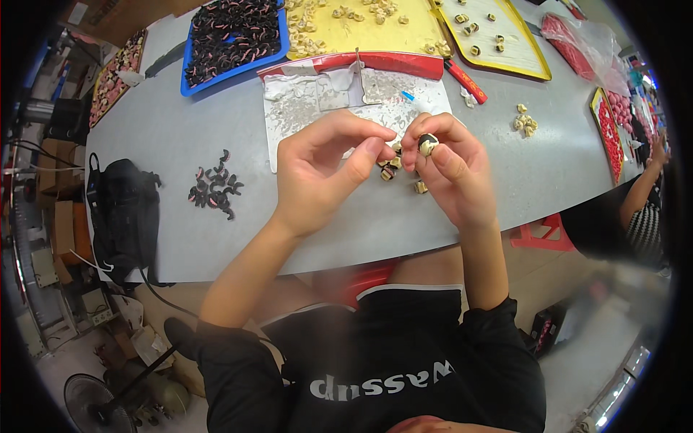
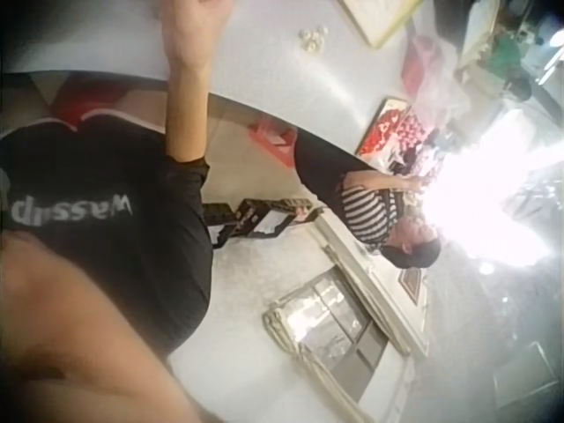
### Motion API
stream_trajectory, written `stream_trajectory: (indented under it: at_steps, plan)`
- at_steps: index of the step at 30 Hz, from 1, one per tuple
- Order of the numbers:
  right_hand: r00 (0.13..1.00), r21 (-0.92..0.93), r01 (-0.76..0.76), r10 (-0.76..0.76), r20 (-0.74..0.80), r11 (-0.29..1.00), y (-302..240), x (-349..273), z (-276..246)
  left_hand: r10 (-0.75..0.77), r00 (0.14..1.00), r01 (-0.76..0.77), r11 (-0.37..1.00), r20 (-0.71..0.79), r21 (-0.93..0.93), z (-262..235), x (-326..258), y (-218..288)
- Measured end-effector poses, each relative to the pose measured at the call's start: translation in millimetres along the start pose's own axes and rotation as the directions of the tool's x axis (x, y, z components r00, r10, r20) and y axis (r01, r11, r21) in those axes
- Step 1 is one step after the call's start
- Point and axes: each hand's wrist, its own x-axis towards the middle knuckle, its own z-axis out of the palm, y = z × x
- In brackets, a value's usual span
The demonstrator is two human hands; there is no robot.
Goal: Applying glue to black plastic components and attaching gold-colored decorative pieces to assemble small items.
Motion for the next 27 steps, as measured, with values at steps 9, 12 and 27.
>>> stream_trajectory:
  at_steps: [9,12,27]
  plan:
    - [1.0,-0.033,-0.011,0.011,-0.012,0.999,-1.3,0.3,2.6,0.033,0.999,-0.034,0.999,0.011,0.008,-2.0,0.1,-3.0]
    - [1.0,-0.023,0.0,0.0,0.0,1.0,-1.2,0.6,2.9,0.053,0.999,-0.053,0.999,0.009,0.01,-2.3,0.3,-4.5]
    - [0.999,-0.084,0.015,-0.018,-0.028,0.996,-2.0,-0.3,5.9,0.092,0.995,-0.098,0.974,0.039,0.205,-3.3,3.2,-2.0]
